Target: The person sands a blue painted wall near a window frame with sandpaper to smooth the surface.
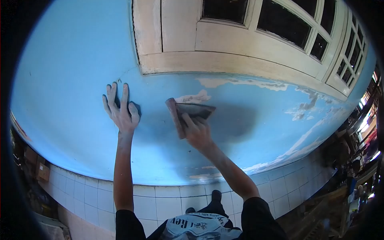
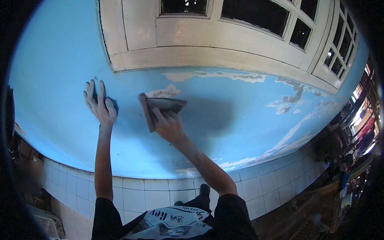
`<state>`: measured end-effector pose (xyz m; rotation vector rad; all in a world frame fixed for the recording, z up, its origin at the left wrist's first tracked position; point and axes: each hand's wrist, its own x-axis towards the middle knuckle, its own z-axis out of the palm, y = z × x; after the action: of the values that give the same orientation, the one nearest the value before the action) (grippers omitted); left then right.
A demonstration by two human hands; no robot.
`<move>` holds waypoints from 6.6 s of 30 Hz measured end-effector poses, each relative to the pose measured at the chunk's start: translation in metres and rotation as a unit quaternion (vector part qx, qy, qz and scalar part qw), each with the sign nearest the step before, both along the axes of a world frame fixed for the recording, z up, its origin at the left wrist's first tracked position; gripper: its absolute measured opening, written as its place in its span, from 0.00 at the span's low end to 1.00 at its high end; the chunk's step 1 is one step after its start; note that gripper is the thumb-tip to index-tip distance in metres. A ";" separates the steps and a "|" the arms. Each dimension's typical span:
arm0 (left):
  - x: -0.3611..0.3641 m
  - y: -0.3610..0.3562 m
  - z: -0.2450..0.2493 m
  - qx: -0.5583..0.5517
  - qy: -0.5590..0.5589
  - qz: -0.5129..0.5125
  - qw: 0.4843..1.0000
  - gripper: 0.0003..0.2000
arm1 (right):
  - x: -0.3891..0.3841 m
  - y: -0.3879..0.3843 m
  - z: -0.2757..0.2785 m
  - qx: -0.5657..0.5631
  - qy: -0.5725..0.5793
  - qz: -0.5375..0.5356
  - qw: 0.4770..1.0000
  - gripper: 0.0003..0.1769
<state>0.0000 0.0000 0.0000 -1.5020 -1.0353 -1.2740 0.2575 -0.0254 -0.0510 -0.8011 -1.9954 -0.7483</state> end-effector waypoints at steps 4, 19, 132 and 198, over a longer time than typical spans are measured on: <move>0.006 0.001 0.001 0.022 -0.027 0.018 0.999 0.23 | 0.007 -0.001 0.040 0.073 0.076 -0.056 0.993 0.20; 0.005 -0.002 0.002 0.018 -0.022 0.006 1.000 0.23 | 0.002 -0.017 0.047 0.096 0.002 -0.065 0.993 0.23; 0.000 -0.004 0.008 0.011 -0.016 -0.001 1.000 0.21 | -0.027 -0.035 0.056 0.047 -0.043 -0.161 0.985 0.33; 0.003 -0.004 0.003 0.006 -0.025 -0.007 1.000 0.22 | -0.013 -0.033 0.059 0.055 -0.024 -0.137 0.989 0.33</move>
<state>0.0035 -0.0040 0.0028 -1.4772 -1.0484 -1.3314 0.2448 -0.0581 0.0077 -1.0107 -1.8883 -1.0359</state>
